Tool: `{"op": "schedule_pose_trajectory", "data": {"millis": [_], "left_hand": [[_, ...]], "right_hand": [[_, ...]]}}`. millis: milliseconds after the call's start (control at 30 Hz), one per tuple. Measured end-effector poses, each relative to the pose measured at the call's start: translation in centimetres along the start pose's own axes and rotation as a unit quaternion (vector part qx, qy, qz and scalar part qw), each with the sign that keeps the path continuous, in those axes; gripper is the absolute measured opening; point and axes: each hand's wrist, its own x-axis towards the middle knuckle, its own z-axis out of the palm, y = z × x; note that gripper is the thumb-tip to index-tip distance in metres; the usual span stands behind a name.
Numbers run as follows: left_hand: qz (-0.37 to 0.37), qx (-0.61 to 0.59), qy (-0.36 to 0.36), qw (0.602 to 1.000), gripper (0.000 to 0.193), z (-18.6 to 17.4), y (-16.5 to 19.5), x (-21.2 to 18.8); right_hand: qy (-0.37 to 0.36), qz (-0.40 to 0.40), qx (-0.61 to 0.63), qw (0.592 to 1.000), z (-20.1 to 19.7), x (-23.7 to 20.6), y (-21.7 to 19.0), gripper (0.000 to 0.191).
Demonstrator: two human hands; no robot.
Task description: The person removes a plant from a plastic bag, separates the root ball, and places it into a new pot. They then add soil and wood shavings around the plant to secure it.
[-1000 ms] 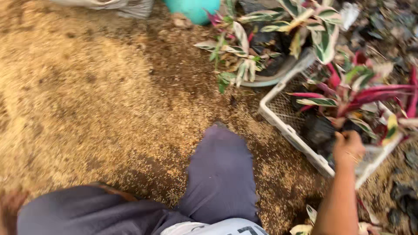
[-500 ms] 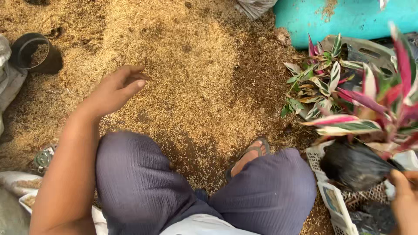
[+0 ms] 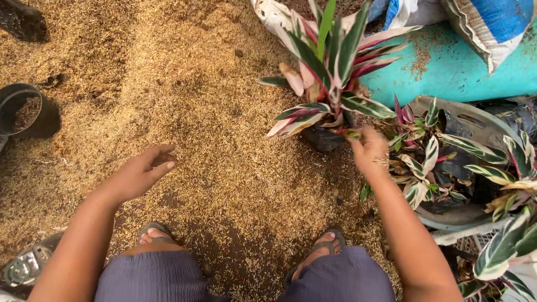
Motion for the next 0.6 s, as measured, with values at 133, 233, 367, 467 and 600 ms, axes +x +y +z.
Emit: {"op": "schedule_pose_trajectory", "data": {"millis": [133,233,367,467,600], "left_hand": [[-0.047,0.046,-0.009,0.998,0.064,0.4,-2.8,1.9],[0.003,0.018,-0.008,1.0,0.065,0.3,-4.4,2.6],[0.006,0.017,-0.017,1.0,0.063,-1.2,-5.5,2.6],[-0.068,0.101,-0.058,0.991,0.06,-3.6,-5.1,3.8],[-0.036,0.236,-0.094,0.967,0.056,-6.5,-3.3,10.2]], "right_hand": [[-0.066,0.045,-0.114,0.99,3.5,1.7,0.5,0.017],[-0.108,-0.047,-0.147,0.982,1.6,1.6,-1.4,0.036],[-0.398,-0.044,-0.416,0.816,-2.4,0.6,-8.8,0.049],[-0.565,0.012,-0.415,0.713,0.4,0.2,-17.4,0.05],[-0.692,-0.126,-0.226,0.674,11.3,3.8,-26.0,0.045]]}}
